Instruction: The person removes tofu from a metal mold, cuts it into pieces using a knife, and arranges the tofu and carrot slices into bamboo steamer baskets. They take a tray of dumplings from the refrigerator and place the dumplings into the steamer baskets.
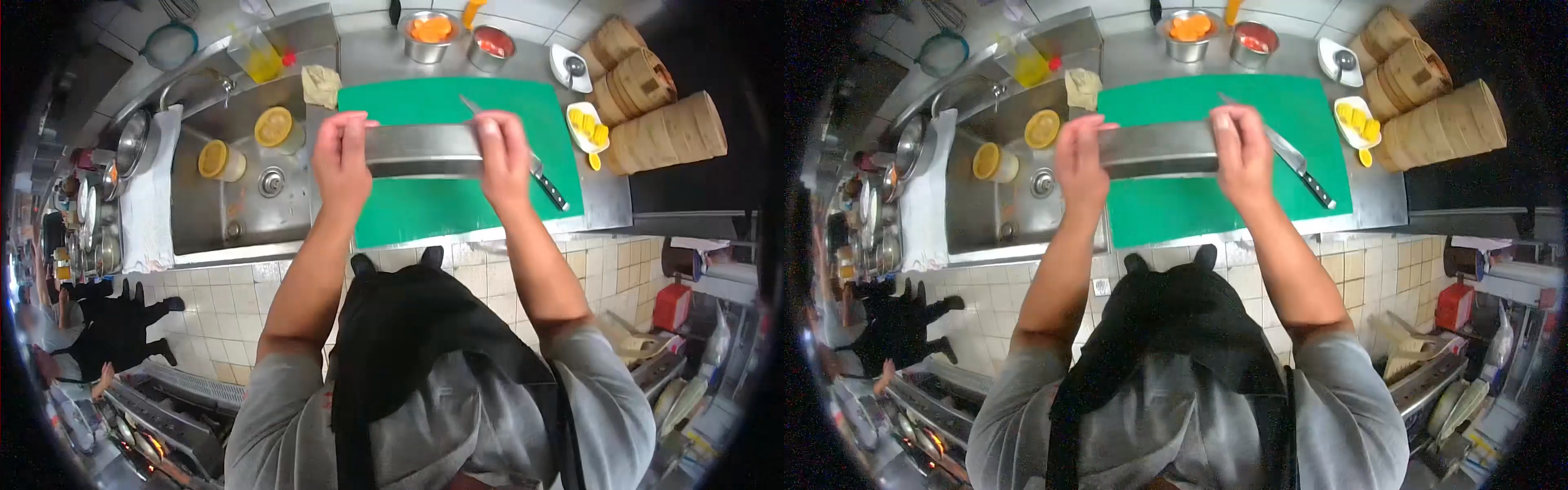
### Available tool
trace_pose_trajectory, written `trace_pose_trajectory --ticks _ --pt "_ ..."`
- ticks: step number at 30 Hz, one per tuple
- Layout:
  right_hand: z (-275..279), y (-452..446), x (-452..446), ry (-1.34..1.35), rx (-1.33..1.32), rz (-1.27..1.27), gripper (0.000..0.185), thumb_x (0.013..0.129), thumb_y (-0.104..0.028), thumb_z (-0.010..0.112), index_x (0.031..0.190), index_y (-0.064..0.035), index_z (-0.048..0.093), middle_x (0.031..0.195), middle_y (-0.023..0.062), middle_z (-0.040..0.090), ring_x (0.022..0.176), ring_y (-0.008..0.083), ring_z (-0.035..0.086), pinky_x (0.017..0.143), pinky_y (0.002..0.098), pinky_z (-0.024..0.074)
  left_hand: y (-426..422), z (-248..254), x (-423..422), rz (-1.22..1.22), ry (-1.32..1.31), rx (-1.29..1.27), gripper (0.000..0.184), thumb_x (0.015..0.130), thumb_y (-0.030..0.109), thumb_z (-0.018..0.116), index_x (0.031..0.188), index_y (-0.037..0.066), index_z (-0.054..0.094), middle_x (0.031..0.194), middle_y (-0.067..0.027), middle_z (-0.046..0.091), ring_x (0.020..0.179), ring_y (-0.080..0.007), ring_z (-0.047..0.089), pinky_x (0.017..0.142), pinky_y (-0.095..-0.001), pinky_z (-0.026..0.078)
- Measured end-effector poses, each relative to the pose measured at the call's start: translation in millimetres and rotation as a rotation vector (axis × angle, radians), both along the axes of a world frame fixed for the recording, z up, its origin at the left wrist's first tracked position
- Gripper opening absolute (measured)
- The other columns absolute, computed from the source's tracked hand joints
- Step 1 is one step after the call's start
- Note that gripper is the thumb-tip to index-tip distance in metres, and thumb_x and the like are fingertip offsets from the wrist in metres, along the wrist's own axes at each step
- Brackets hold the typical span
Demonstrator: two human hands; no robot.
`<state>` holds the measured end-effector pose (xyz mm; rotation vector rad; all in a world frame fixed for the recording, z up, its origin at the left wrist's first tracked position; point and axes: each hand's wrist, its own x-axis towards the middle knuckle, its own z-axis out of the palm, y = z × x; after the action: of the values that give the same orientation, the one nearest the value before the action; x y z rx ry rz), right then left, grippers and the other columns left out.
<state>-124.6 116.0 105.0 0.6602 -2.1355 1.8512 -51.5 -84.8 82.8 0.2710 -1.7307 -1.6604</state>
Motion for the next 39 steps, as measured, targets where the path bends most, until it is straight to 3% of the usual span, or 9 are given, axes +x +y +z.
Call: trace_pose_trajectory --ticks 1,2,5,9,17,22,27,31,39 --pt "7.4 -3.0 -0.7 0.184 -0.123 0.048 0.015 0.102 -0.014 0.052 0.100 -0.0006 0.059 0.090 0.0070 0.060 0.082 0.0151 0.055 0.078 0.0291 0.0465 0.4 20.4 12.2 -0.095 0.349 -0.055 0.025 0.103 0.028 0.054 0.107 0.004 0.061 0.091 -0.0052 0.070 0.078 -0.0118 0.059 0.074 -0.0295 0.049" --pt "7.7 1.1 10.7 0.349 -0.237 0.085 0.014 0.102 -0.012 0.050 0.098 -0.0010 0.057 0.088 0.0077 0.059 0.079 0.0169 0.055 0.076 0.0293 0.0465 -0.9 11.4 11.2 -0.102 0.326 -0.043 0.025 0.103 0.028 0.054 0.107 0.004 0.061 0.091 -0.0052 0.070 0.078 -0.0118 0.059 0.074 -0.0295 0.049" --pt "-71.5 2.4 -5.2 -0.057 0.111 0.031 0.014 0.102 -0.014 0.052 0.095 -0.0026 0.054 0.083 0.0089 0.057 0.076 0.0164 0.052 0.071 0.0316 0.0459 -8.5 -54.8 2.1 0.036 -0.225 -0.090 0.029 0.105 0.030 0.050 0.106 0.003 0.061 0.093 -0.0073 0.069 0.086 -0.0149 0.062 0.080 -0.0318 0.050" --pt "-23.0 6.9 -3.5 -0.102 0.166 0.010 0.017 0.100 -0.020 0.060 0.097 -0.0033 0.059 0.075 0.0083 0.056 0.068 0.0155 0.054 0.064 0.0324 0.0465 3.1 -43.2 4.6 -0.016 -0.207 -0.048 0.037 0.108 0.034 0.041 0.111 0.003 0.062 0.096 -0.0084 0.069 0.091 -0.0164 0.062 0.088 -0.0325 0.047" --pt "64.9 -51.7 -7.7 0.556 0.550 0.150 0.022 0.086 -0.024 0.072 0.087 -0.0044 0.062 0.083 0.0155 0.064 0.079 0.0363 0.064 0.066 0.0434 0.0529 15.5 -65.8 -20.6 -0.221 0.086 0.560 0.047 0.109 0.042 0.035 0.118 0.002 0.058 0.098 -0.0108 0.066 0.095 -0.0191 0.062 0.089 -0.0349 0.050" --pt "8.9 -42.6 -17.7 0.459 0.735 0.186 0.031 0.087 -0.034 0.071 0.099 -0.0060 0.066 0.090 0.0170 0.064 0.086 0.0380 0.065 0.074 0.0453 0.0543 6.0 -90.3 1.9 -0.222 -0.003 0.287 0.038 0.107 0.032 0.046 0.129 0.001 0.051 0.106 -0.0108 0.064 0.100 -0.0212 0.062 0.092 -0.0352 0.050" --pt "27.3 -7.8 -4.6 0.279 0.884 0.484 0.049 0.075 -0.026 0.083 0.115 -0.0070 0.063 0.106 0.0167 0.063 0.093 0.0367 0.065 0.080 0.0444 0.0531 11.8 -120.7 51.5 -0.433 -0.311 0.046 0.081 0.079 0.021 0.085 0.146 0.007 0.042 0.137 -0.0168 0.056 0.128 -0.0272 0.052 0.109 -0.0435 0.039" --pt "37.0 -6.9 -3.4 0.187 0.971 0.619 0.056 0.065 -0.010 0.088 0.115 -0.0091 0.064 0.103 0.0138 0.064 0.086 0.0324 0.066 0.075 0.0416 0.0528 12.7 -125.7 50.3 -0.414 -0.317 -0.066 0.083 0.078 0.020 0.086 0.147 0.006 0.041 0.137 -0.0167 0.056 0.130 -0.0280 0.051 0.110 -0.0435 0.039" --pt "113.1 -18.9 -2.7 0.262 0.888 0.430 0.036 0.072 -0.013 0.083 0.103 -0.0065 0.067 0.094 0.0137 0.064 0.080 0.0324 0.066 0.073 0.0414 0.0526 -25.7 -116.6 66.7 -0.232 -0.264 0.261 0.061 0.091 0.011 0.072 0.144 0.005 0.043 0.134 -0.0145 0.058 0.120 -0.0224 0.056 0.104 -0.0376 0.044"
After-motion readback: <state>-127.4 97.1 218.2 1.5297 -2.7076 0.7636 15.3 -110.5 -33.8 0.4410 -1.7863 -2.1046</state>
